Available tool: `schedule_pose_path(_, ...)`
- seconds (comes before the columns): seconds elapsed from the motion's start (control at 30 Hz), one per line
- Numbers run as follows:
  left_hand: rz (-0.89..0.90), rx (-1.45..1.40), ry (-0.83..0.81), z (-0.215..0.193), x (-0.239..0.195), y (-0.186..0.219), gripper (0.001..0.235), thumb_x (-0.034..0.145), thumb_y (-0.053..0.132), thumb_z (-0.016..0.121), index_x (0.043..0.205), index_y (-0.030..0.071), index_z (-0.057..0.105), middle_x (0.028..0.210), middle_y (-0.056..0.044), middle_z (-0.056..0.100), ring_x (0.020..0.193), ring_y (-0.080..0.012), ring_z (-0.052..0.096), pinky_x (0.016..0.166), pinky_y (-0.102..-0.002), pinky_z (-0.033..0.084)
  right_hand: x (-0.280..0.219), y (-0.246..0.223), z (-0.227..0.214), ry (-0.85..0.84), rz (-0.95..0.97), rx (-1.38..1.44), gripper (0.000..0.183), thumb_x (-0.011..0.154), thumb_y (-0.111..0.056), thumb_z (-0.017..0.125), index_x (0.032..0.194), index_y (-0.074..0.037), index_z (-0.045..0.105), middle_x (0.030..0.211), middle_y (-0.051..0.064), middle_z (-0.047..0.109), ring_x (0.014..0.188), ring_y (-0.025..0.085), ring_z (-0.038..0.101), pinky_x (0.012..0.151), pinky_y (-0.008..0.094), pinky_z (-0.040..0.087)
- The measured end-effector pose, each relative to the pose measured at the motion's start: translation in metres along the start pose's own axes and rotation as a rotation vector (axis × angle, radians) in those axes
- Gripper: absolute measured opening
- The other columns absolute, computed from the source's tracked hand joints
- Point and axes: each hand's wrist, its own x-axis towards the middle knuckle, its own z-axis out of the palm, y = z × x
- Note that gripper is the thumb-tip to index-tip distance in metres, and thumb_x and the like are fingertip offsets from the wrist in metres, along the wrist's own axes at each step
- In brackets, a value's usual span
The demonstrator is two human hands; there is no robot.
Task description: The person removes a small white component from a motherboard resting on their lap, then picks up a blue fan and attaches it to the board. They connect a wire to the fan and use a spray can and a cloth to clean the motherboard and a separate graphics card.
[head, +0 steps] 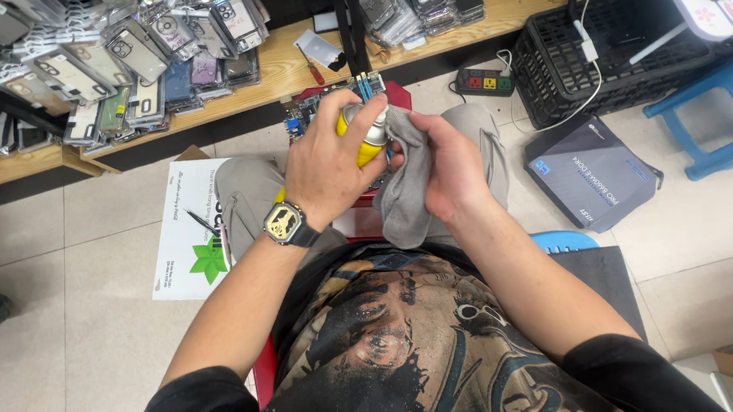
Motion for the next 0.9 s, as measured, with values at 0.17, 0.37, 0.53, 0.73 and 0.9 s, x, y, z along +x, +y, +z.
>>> schedule_pose_path(0.17, 0.027, 0.018, -0.016, -0.001, 0.006, -0.002, 0.068, 0.102, 0.036, 0.086, 0.161, 0.038, 0.053, 0.145, -0.003, 0.053, 0.115, -0.0362, 0.082, 0.086, -0.047, 0.072, -0.003, -0.004, 0.008, -0.021, -0.006, -0.026, 0.036, 0.099, -0.002, 0.080, 0.127, 0.020, 0.077, 0.092, 0.023, 0.064, 0.080, 0.030, 0.073, 0.063, 0.037, 0.067)
schedule_pose_path(0.37, 0.026, 0.007, -0.026, -0.002, 0.006, -0.008, 0.069, 0.102, 0.034, 0.087, 0.162, 0.036, 0.052, 0.144, -0.005, 0.053, 0.114, -0.0391, 0.081, 0.086, -0.051, 0.072, -0.007, -0.004, 0.017, -0.048, -0.017, -0.060, 0.039, 0.100, -0.003, 0.078, 0.133, 0.018, 0.077, 0.094, 0.023, 0.067, 0.080, 0.027, 0.073, 0.065, 0.035, 0.068)
schedule_pose_path(0.53, 0.045, 0.009, 0.017, -0.005, 0.008, -0.009, 0.070, 0.100, 0.035, 0.088, 0.161, 0.034, 0.053, 0.144, -0.005, 0.053, 0.114, -0.0387, 0.081, 0.086, -0.050, 0.072, -0.003, -0.002, 0.018, -0.038, -0.009, -0.047, 0.039, 0.099, -0.002, 0.078, 0.134, 0.016, 0.077, 0.093, 0.024, 0.069, 0.078, 0.027, 0.073, 0.064, 0.033, 0.068)
schedule_pose_path(0.73, 0.036, 0.023, 0.064, -0.008, 0.008, -0.006, 0.072, 0.099, 0.041, 0.091, 0.161, 0.035, 0.055, 0.144, -0.002, 0.054, 0.114, -0.0354, 0.082, 0.085, -0.048, 0.072, 0.003, -0.002, 0.020, -0.045, 0.019, 0.012, 0.038, 0.099, -0.002, 0.080, 0.131, 0.017, 0.077, 0.091, 0.025, 0.068, 0.077, 0.028, 0.072, 0.063, 0.033, 0.067)
schedule_pose_path(0.9, 0.034, 0.007, 0.086, -0.003, 0.007, -0.008, 0.072, 0.099, 0.046, 0.092, 0.160, 0.036, 0.056, 0.143, 0.000, 0.054, 0.115, -0.0347, 0.082, 0.085, -0.047, 0.072, 0.014, 0.000, 0.015, -0.076, 0.070, 0.035, 0.040, 0.102, -0.003, 0.076, 0.137, 0.016, 0.074, 0.097, 0.022, 0.066, 0.083, 0.027, 0.072, 0.068, 0.029, 0.068)
